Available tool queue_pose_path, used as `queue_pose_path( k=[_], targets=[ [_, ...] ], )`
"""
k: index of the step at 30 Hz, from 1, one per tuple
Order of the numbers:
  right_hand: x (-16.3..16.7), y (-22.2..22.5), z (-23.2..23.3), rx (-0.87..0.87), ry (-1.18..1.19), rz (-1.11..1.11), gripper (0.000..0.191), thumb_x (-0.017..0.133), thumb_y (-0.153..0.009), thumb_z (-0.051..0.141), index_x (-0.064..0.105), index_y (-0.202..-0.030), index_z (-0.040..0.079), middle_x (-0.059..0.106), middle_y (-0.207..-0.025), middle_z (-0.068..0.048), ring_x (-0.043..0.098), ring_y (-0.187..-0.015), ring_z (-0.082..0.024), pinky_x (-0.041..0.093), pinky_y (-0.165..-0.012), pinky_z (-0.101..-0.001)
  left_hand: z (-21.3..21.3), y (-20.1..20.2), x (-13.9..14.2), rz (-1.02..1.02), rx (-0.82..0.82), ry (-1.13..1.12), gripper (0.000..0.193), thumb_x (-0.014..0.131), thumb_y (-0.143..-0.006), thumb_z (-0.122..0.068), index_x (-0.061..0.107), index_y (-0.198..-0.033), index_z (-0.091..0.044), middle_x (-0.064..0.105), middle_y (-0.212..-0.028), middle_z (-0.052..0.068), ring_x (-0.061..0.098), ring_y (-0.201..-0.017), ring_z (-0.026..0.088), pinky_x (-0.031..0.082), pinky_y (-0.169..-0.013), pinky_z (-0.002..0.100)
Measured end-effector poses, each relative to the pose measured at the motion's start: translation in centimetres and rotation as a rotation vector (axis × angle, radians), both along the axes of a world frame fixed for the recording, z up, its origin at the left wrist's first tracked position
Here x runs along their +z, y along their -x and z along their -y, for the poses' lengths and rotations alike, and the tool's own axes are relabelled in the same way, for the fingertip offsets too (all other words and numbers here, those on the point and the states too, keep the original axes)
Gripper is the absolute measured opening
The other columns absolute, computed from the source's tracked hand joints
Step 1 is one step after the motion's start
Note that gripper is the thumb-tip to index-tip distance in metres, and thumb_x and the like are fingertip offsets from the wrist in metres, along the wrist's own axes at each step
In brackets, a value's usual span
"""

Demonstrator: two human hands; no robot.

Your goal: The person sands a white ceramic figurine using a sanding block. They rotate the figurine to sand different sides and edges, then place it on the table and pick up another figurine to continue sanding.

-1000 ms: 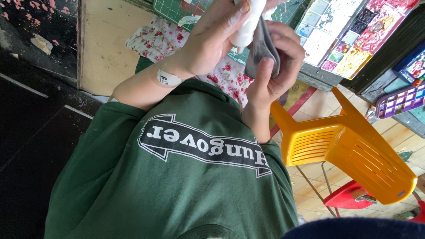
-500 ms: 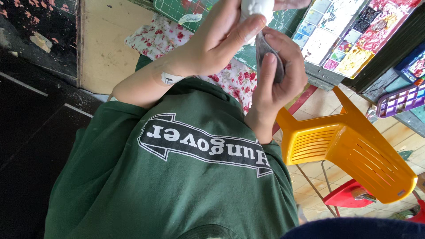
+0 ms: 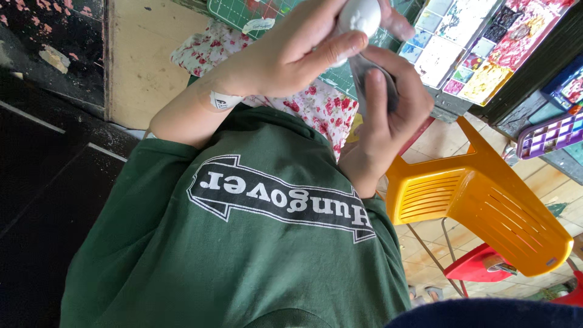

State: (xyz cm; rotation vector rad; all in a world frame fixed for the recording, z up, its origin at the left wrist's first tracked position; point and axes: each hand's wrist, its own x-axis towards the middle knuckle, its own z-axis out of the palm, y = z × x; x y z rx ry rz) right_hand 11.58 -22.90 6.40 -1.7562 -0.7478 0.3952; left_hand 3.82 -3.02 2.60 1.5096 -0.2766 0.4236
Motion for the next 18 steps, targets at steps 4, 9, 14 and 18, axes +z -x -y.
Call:
queue_pose_path(
  k=[4,9,14,18],
  targets=[
    [-0.6,-0.7,1.3,-0.072,-0.124,-0.050,0.018,0.059,-0.112,0.010,0.066,-0.119,-0.005,0.075,-0.114,-0.018,0.074,-0.089,-0.019,0.059,-0.077,-0.0288,0.0,0.6,-1.5,-0.230,0.187,-0.203,0.019,0.057,-0.118,-0.018,0.052,-0.127,-0.002,0.065,-0.110,0.009,0.063,-0.097,0.020,0.050,-0.087,0.033],
    [-2.6,-1.4,1.2,-0.185,-0.237,-0.149,0.023,0.057,-0.116,0.017,0.060,-0.128,-0.002,0.071,-0.119,-0.016,0.077,-0.094,-0.024,0.063,-0.072,-0.0328,0.6,0.7,-2.2,-0.085,0.438,-0.318,0.027,0.075,-0.116,-0.020,0.057,-0.124,-0.002,0.069,-0.103,0.006,0.067,-0.088,0.015,0.050,-0.073,0.028],
    [-3.7,-1.5,0.9,-0.170,-0.249,-0.211,0.025,0.057,-0.118,0.019,0.059,-0.133,-0.001,0.070,-0.119,-0.015,0.077,-0.094,-0.025,0.064,-0.072,-0.0337,0.1,1.4,-1.4,-0.134,0.354,-0.294,0.024,0.074,-0.112,-0.011,0.054,-0.119,-0.001,0.067,-0.101,0.008,0.068,-0.086,0.015,0.050,-0.072,0.027],
    [-4.1,-2.2,0.5,-0.174,-0.312,-0.216,0.026,0.059,-0.117,0.021,0.058,-0.133,0.001,0.068,-0.124,-0.015,0.076,-0.095,-0.025,0.063,-0.072,-0.0346,-0.3,1.6,-1.1,-0.108,0.065,0.057,0.024,0.055,-0.123,-0.005,0.043,-0.144,-0.002,0.065,-0.127,0.006,0.070,-0.118,0.011,0.059,-0.099,0.023]
  ],
)
